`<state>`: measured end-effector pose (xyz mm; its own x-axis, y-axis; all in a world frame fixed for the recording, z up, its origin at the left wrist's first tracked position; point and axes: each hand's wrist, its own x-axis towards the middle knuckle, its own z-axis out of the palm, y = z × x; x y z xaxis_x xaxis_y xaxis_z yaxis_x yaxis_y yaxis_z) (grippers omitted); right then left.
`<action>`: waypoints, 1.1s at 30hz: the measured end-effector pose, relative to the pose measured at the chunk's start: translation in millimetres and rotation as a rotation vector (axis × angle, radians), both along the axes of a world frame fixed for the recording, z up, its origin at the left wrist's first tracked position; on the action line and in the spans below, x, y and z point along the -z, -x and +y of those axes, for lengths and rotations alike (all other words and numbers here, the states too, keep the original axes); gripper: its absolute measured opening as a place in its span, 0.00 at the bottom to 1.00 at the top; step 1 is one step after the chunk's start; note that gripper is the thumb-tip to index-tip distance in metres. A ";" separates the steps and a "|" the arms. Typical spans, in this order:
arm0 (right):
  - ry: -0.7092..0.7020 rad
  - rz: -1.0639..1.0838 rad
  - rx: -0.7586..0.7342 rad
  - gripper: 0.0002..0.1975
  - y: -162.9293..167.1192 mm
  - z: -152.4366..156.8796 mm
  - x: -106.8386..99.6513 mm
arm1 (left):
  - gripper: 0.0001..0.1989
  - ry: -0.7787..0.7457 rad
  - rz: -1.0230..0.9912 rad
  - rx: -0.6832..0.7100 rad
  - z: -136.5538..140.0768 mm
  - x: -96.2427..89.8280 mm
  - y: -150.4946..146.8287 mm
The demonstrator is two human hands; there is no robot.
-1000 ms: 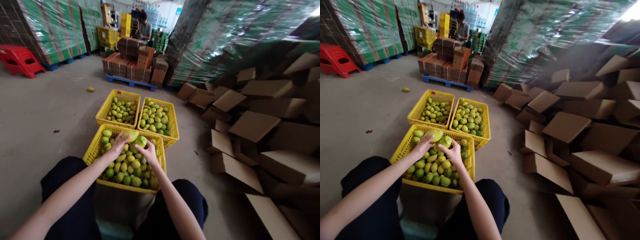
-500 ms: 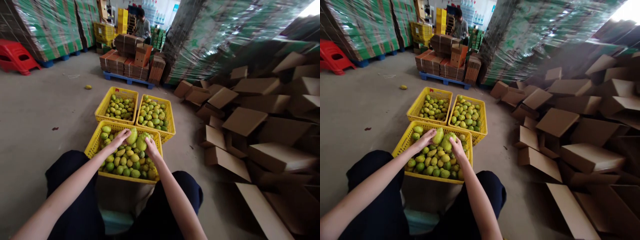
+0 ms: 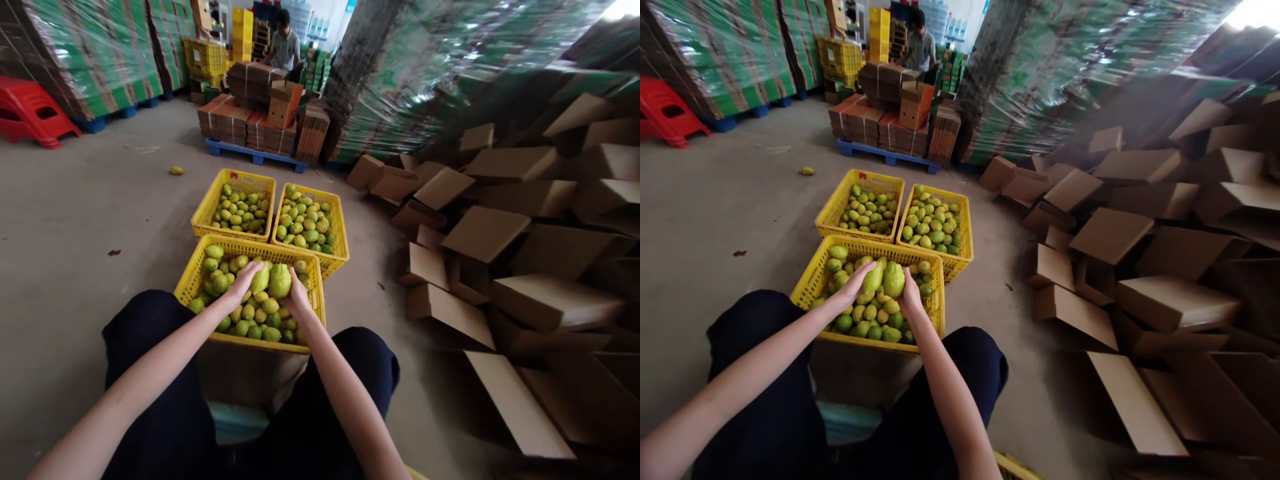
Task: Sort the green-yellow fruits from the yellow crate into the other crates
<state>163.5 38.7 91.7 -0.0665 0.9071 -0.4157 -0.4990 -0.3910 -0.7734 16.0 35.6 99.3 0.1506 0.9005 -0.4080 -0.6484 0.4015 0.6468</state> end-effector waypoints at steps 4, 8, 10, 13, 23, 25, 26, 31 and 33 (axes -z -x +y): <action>0.169 0.037 0.084 0.18 3.8 -2.6 -5.5 | 0.08 0.057 0.062 -0.096 0.0 -1.7 -4.2; 0.162 0.172 -0.008 0.16 2.0 -3.9 -17.5 | 0.13 0.263 -0.099 -0.087 0.3 -11.1 -6.8; 0.125 0.245 -0.060 0.13 0.0 -4.2 -20.9 | 0.15 0.283 -0.180 -0.090 -0.5 -15.5 -6.1; 0.100 0.289 -0.079 0.11 -2.8 -4.3 -21.4 | 0.17 0.259 -0.254 -0.106 -2.6 -21.4 -3.2; 0.184 0.391 -0.076 0.10 -11.8 0.8 -28.2 | 0.22 0.269 -0.280 -0.001 5.9 -28.5 2.5; 0.210 0.360 -0.091 0.15 -10.4 1.8 -28.3 | 0.26 0.299 -0.238 0.049 7.6 -25.2 1.6; 0.217 0.341 -0.100 0.18 -9.5 2.0 -28.2 | 0.28 0.310 -0.217 0.066 8.1 -23.5 1.3; 0.228 0.265 -0.146 0.26 -8.1 1.4 -27.2 | 0.30 0.303 -0.146 0.129 9.1 -20.3 2.4; 0.212 0.262 -0.170 0.25 -9.3 0.8 -26.9 | 0.31 0.280 -0.122 0.135 9.2 -21.9 3.0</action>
<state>172.8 39.4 118.6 -0.3380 0.7693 -0.5422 -0.5831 -0.6234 -0.5209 13.0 44.8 121.2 0.3241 0.7244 -0.6085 -0.6433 0.6403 0.4197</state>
